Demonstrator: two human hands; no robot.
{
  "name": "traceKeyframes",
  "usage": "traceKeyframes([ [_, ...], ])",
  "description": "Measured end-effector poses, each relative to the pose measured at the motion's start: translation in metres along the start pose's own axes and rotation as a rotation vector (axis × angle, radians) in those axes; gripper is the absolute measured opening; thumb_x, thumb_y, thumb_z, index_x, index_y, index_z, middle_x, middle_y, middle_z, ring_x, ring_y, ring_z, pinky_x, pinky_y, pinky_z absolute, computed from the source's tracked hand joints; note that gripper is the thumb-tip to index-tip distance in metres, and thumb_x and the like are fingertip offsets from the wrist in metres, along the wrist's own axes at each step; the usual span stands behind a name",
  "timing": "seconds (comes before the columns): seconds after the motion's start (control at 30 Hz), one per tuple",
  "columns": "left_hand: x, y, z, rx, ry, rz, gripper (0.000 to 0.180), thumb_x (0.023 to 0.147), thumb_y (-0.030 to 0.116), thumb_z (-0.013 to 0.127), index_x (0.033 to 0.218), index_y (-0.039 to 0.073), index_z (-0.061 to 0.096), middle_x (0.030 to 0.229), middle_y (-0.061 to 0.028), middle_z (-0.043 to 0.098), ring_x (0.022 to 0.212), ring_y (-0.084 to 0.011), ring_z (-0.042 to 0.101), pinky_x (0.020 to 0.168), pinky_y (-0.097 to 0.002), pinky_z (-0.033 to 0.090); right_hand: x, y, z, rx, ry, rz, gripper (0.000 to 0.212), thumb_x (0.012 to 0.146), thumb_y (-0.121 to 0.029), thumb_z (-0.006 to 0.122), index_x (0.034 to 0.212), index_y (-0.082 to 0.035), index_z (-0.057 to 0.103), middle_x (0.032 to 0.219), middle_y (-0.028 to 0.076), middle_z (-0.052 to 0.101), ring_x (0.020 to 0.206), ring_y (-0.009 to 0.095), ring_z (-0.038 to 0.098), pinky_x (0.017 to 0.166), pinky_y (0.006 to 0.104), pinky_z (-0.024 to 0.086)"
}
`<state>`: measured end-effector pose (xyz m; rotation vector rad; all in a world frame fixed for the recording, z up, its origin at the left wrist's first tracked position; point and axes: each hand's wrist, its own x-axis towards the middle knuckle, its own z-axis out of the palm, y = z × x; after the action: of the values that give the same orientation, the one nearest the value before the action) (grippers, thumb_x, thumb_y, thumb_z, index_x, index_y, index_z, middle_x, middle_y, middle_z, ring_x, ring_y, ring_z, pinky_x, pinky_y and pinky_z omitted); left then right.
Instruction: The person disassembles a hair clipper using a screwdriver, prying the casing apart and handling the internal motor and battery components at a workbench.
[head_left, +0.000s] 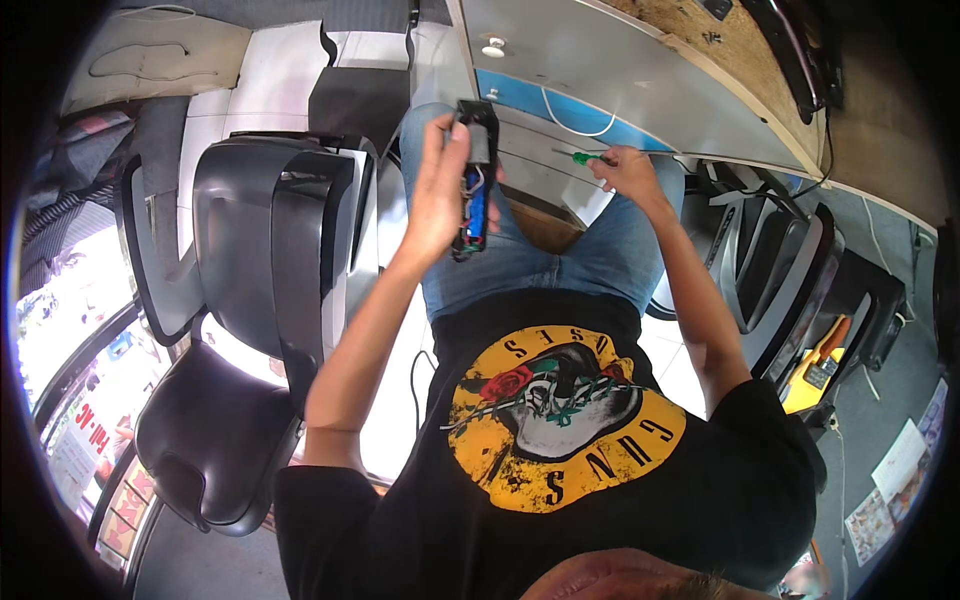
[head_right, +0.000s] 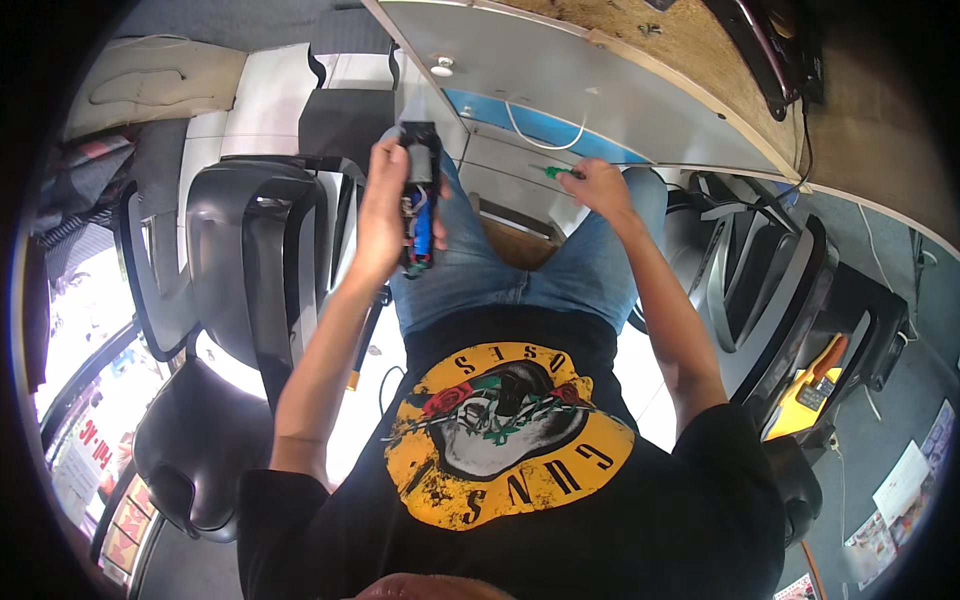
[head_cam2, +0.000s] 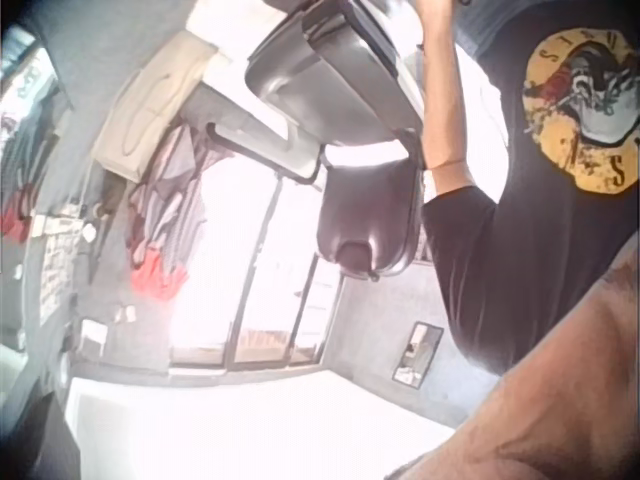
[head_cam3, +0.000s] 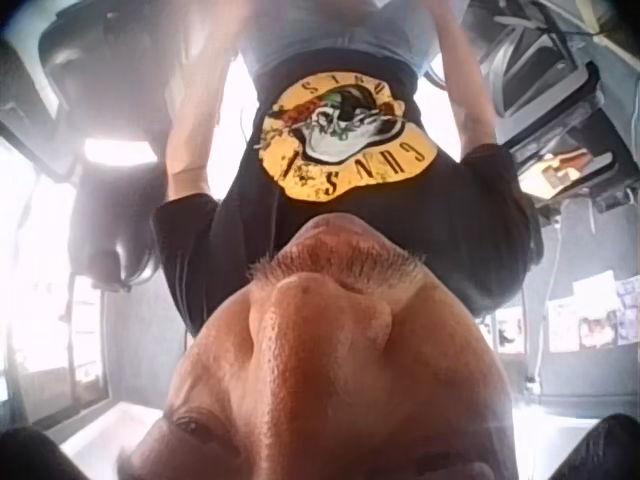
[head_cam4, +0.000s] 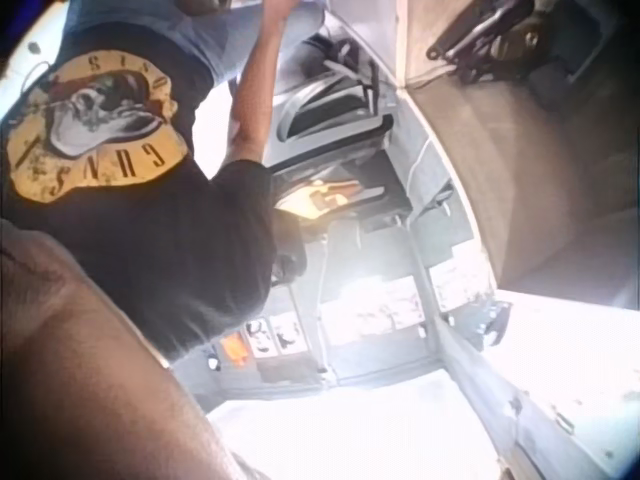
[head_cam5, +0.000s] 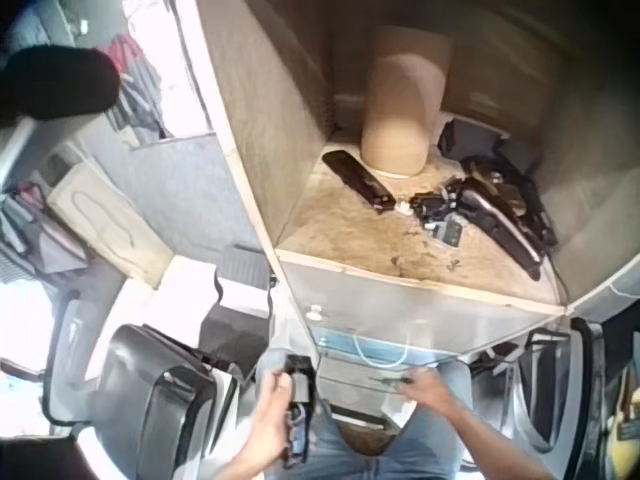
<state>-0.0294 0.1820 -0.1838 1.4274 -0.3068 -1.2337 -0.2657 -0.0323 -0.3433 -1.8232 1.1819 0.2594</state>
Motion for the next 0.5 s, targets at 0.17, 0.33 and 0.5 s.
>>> traceKeyframes([
  [0.17,0.022,-0.064,0.014,-0.074,0.013,-0.066,0.045,0.111,0.051,0.041,0.137,0.015,0.035,0.089,-0.0128,0.064,0.053,-0.0196,0.063,0.046,-0.0333,0.056,-0.041,-0.027,-0.031,0.012,0.045,-0.076,0.038,0.088,-0.034,0.078,0.092,0.004,0.075,0.069,0.013,0.072,0.061,0.02,0.073,0.065,0.0338,0.057],
  [0.33,0.05,-0.114,0.017,-0.114,-0.009,-0.05,0.041,0.111,0.047,0.044,0.137,0.016,0.035,0.089,-0.0131,0.063,0.057,-0.0216,0.066,0.049,-0.0351,0.058,-0.086,-0.057,-0.068,-0.072,-0.011,-0.12,0.026,0.093,-0.022,0.074,0.094,0.004,0.072,0.074,0.009,0.072,0.064,0.015,0.071,0.063,0.03,0.054],
  [0.5,0.07,-0.141,0.023,-0.14,0.059,-0.079,0.042,0.112,0.046,0.045,0.135,0.013,0.035,0.087,-0.0142,0.065,0.075,-0.0255,0.074,0.067,-0.037,0.062,-0.132,-0.088,-0.1,-0.154,0.026,-0.223,0.022,0.094,-0.018,0.073,0.094,0.004,0.072,0.072,0.009,0.071,0.061,0.012,0.065,0.06,0.0302,0.051],
])
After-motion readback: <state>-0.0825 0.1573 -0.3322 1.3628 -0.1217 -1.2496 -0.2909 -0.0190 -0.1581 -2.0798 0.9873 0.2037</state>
